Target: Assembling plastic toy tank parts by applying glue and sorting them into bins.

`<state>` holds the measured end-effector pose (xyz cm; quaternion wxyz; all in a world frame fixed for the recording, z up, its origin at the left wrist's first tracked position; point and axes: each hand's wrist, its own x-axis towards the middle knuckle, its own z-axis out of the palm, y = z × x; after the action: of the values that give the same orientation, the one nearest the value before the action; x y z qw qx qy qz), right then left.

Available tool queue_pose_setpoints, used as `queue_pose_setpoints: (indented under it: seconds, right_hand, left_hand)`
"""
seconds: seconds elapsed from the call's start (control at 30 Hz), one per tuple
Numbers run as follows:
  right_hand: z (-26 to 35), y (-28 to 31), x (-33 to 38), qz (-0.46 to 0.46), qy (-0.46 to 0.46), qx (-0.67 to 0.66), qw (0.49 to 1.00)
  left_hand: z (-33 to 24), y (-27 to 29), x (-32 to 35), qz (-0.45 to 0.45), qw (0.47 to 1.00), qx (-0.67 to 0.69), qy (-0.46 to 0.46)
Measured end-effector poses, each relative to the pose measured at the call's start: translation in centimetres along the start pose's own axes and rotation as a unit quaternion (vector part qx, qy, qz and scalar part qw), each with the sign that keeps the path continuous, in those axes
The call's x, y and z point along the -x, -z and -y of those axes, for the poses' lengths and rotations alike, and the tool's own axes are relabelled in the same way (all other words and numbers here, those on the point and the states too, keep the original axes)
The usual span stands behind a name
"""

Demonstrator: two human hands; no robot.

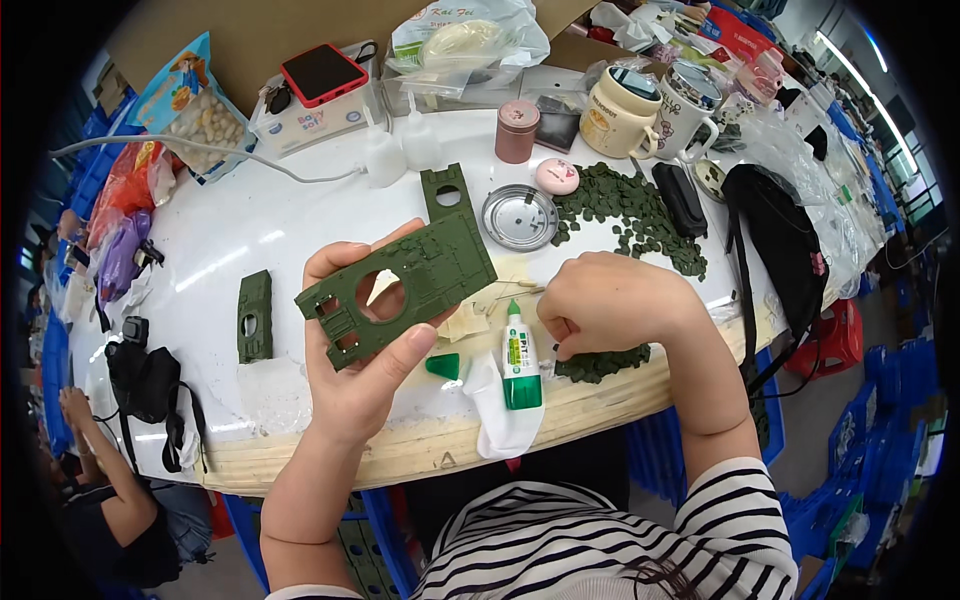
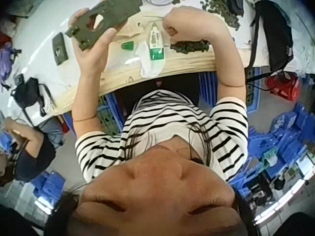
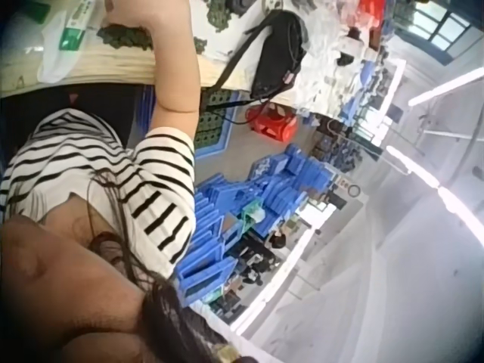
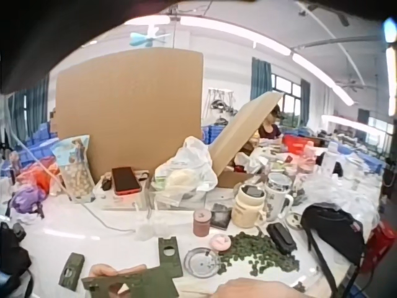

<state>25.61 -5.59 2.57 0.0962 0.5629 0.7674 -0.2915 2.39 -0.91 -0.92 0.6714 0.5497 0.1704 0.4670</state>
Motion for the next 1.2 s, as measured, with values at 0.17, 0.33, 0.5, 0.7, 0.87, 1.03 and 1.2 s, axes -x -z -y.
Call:
queue_pose_setpoints:
  seconds: [0.17,0.33,0.5,0.7,0.87,1.03,1.2]
  right_hand:
    - [0.0,-1.5,-0.9,-0.025,0.013,0.066,0.997]
    - [0.3,-1.0,-1.2,0.009,0.026,0.023,0.999]
    - [-1.2,0.2,0.0,-0.105,0.085,-0.005,0.991]
    - [-1.9,2.7,2.5,-0.379,0.106,-0.286,0.874]
    - [0.9,0.9,0.8,-0.359,0.18,-0.464,0.789]
    - [1.9,0.2,-0.2,-0.315,0.205,-0.558,0.74]
    - [2.2,-0.1,-0.1,-0.323,0.188,-0.555,0.743]
  left_hand:
    - [-0.4,0.0,0.0,0.004,1.0,0.009,0.005]
    - [-0.5,0.5,-0.1,0.039,0.997,0.063,0.012]
    - [-0.2,0.9,0.1,0.035,0.994,0.093,0.047]
    - [-0.4,0.3,0.1,0.112,0.969,0.171,0.139]
    - [-1.0,-0.6,0.3,0.146,0.945,0.175,0.234]
    - [-0.9,-0.2,0.2,0.175,0.942,0.174,0.227]
    - [-0.9,0.0,0.1,0.179,0.947,0.151,0.222]
